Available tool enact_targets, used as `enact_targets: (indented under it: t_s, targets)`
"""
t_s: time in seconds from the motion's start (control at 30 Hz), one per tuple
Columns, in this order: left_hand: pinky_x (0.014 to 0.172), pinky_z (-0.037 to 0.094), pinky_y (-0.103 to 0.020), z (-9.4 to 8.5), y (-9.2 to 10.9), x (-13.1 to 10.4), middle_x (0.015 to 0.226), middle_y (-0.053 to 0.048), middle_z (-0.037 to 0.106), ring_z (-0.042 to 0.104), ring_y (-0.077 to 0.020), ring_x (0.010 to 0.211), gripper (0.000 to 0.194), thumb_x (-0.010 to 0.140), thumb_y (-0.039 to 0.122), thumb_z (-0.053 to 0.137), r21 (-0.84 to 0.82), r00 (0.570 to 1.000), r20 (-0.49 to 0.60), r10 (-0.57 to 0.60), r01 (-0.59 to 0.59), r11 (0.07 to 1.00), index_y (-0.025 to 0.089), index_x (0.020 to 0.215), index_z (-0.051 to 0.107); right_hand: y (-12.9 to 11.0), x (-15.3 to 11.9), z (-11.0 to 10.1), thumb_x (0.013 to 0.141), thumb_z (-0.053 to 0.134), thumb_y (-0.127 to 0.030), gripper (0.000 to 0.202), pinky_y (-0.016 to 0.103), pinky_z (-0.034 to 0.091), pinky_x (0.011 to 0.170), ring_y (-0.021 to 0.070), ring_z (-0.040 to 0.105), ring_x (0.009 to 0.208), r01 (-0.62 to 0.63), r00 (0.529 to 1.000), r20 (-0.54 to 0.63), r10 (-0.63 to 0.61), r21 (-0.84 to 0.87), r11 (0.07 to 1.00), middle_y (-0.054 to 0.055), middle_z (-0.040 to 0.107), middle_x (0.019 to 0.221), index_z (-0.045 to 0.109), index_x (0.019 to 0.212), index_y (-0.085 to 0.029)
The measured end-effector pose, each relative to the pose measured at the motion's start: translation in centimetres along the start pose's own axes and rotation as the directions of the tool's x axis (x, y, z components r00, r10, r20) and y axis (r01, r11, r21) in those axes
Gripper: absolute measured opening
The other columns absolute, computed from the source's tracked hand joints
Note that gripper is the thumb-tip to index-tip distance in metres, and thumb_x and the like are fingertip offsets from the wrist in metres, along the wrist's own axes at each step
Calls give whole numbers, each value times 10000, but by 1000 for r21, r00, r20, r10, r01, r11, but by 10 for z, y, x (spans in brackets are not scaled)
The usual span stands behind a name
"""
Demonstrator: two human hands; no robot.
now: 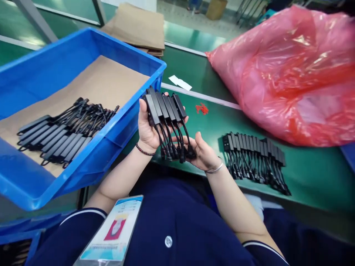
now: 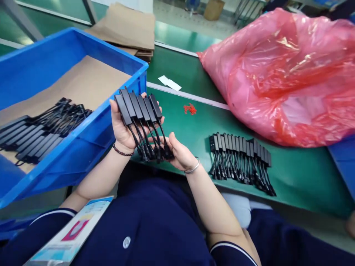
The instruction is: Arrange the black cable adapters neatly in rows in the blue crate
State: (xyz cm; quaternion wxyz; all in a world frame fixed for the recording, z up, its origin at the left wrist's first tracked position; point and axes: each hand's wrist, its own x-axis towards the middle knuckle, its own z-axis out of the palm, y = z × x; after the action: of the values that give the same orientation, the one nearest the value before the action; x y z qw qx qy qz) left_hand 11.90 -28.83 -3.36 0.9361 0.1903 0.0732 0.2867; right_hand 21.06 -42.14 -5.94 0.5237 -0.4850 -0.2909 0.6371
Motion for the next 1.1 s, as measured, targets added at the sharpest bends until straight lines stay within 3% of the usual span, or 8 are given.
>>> enact_targets:
  t_s: [0.13, 0.2, 0.3, 0.4, 0.5, 0.57, 0.87, 1.1]
  targets:
    - [931, 378, -477, 0, -22, 8, 1208, -74, 527, 406, -294, 1196, 679, 742, 697, 292, -24, 996, 43, -81, 82, 996, 214, 1169, 504, 12, -21, -1, 855, 122, -593, 643, 392, 480, 825, 209, 572, 995, 117, 974, -179, -139, -125, 985, 120, 534, 1186, 380, 1272, -178]
    - [937, 377, -472, 4, -37, 8, 1214, -77, 524, 415, -295, 1190, 692, 733, 706, 301, -27, 988, 58, -145, 147, 989, 214, 1179, 498, 16, -36, -9, 868, 190, -557, 596, 406, 450, 877, 217, 508, 1093, 236, 884, -315, -346, -339, 911, 132, 434, 1291, 290, 1322, -184]
    - [950, 360, -483, 13, -60, 4, 1228, -79, 516, 416, -305, 1188, 712, 724, 713, 313, -43, 965, 95, -244, 249, 968, 212, 1200, 484, 10, -60, -23, 829, 322, -577, 668, 462, 377, 950, 257, 338, 1241, 243, 652, -359, -667, -735, 633, 126, 266, 1393, 181, 1364, -203]
    - [969, 335, -489, 22, -84, -2, 1229, -78, 518, 394, -313, 1204, 699, 731, 696, 340, -43, 931, 125, -344, 352, 935, 205, 1206, 487, -11, -75, -32, 709, 463, -659, 857, 529, 275, 1003, 317, 191, 1298, 134, 554, -166, -816, -949, 284, 102, 163, 1432, 163, 1381, -221]
    - [1004, 318, -439, 28, -105, -5, 1212, -56, 536, 361, -281, 1235, 595, 772, 625, 377, -26, 915, 105, -388, 393, 919, 202, 1160, 531, -31, -71, -36, 647, 488, -704, 891, 559, 181, 1026, 353, 138, 1304, 91, 586, 20, -810, -995, 42, 65, 152, 1443, 226, 1370, -255]
    - [1030, 305, -379, 29, -114, -4, 1202, -21, 546, 343, -236, 1253, 469, 816, 536, 395, -19, 931, 66, -358, 360, 933, 222, 1123, 558, -37, -62, -41, 671, 458, -702, 847, 555, 151, 1031, 352, 161, 1297, 81, 629, 74, -774, -996, -29, 58, 195, 1434, 257, 1363, -257]
    - [1009, 349, -333, -7, -114, 15, 967, -11, 652, 508, -193, 1110, 260, 818, 325, 483, 45, 895, -155, -418, 429, 902, 222, 1022, 608, -9, -23, -79, 732, 425, -662, 803, 381, 275, 1006, 252, 352, 1196, 168, 663, 123, -738, -986, -13, 84, 391, 1341, 312, 1347, -159]
    - [1026, 306, -402, -19, -116, 24, 1003, -26, 655, 490, -226, 1133, 291, 771, 390, 519, 26, 898, -85, -432, 436, 900, 216, 976, 631, -5, -34, -84, 703, 377, -717, 857, 495, 148, 1042, 306, 187, 1294, 61, 650, 46, -759, -998, -8, 114, 202, 1431, 311, 1350, -159]
